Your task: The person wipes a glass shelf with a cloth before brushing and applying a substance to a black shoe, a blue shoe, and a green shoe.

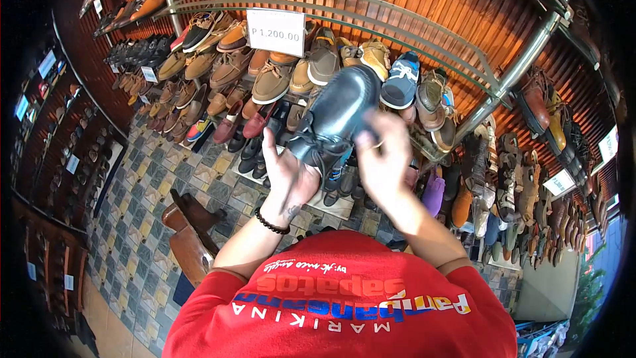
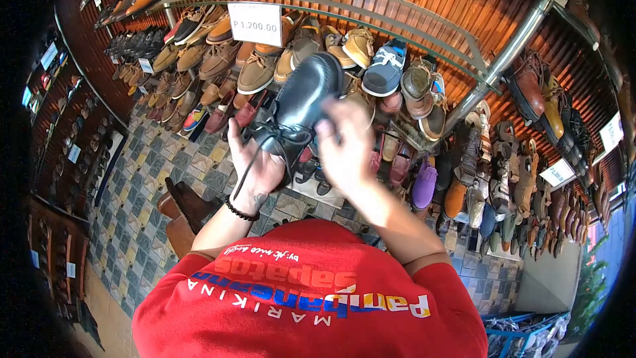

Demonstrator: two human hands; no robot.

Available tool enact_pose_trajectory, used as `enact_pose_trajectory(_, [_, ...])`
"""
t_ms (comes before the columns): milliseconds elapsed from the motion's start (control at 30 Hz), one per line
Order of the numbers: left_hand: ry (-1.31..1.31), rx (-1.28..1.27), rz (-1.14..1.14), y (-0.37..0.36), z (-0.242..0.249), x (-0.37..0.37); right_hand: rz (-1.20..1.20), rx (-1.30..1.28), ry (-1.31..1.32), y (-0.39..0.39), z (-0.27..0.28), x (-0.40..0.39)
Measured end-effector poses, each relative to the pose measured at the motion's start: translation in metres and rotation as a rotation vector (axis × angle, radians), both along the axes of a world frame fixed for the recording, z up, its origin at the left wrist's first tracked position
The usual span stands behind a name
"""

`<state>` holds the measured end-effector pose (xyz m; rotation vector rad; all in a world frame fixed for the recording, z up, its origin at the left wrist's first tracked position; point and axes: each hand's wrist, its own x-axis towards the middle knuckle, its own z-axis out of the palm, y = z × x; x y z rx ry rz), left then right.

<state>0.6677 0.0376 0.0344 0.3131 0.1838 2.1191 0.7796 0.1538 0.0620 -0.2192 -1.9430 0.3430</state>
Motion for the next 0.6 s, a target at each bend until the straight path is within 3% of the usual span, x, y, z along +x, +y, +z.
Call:
enact_pose_trajectory(33, [-0.229, 0.384, -0.335, 0.001, -0.028, -0.019, 0.127, 0.005, -0.031, -0.015, -0.02, -0.002])
enact_pose_trajectory(133, [-0.173, 0.091, -0.156, 0.0, -0.013, -0.012, 0.336, 0.1, -0.079, -0.037, -0.044, 0.002])
enact_pose_trajectory(200, [-0.2, 0.076, -0.159, 0.001, -0.014, -0.009, 0.221, 0.215, -0.09, -0.018, -0.028, 0.002])
enact_pose_trajectory(267, [-0.275, 0.073, -0.202, 0.001, -0.007, -0.002, 0.072, 0.011, -0.027, 0.004, -0.009, -0.011])
enact_pose_trajectory(333, [-0.301, 0.125, -0.268, 0.003, -0.017, -0.004, 0.052, -0.032, -0.002, 0.007, 0.008, -0.013])
enact_pose_trajectory(467, [-0.15, 0.087, -0.218, -0.002, -0.012, -0.009, 0.36, 0.194, -0.121, -0.033, -0.027, 0.013])
enact_pose_trajectory(533, [-0.166, 0.186, -0.304, -0.003, -0.015, -0.009, 0.281, 0.192, -0.025, -0.018, -0.031, 0.004])
enact_pose_trajectory(600, [-0.245, 0.055, -0.227, -0.003, -0.003, 0.0, 0.158, -0.019, 0.09, 0.005, -0.005, -0.016])
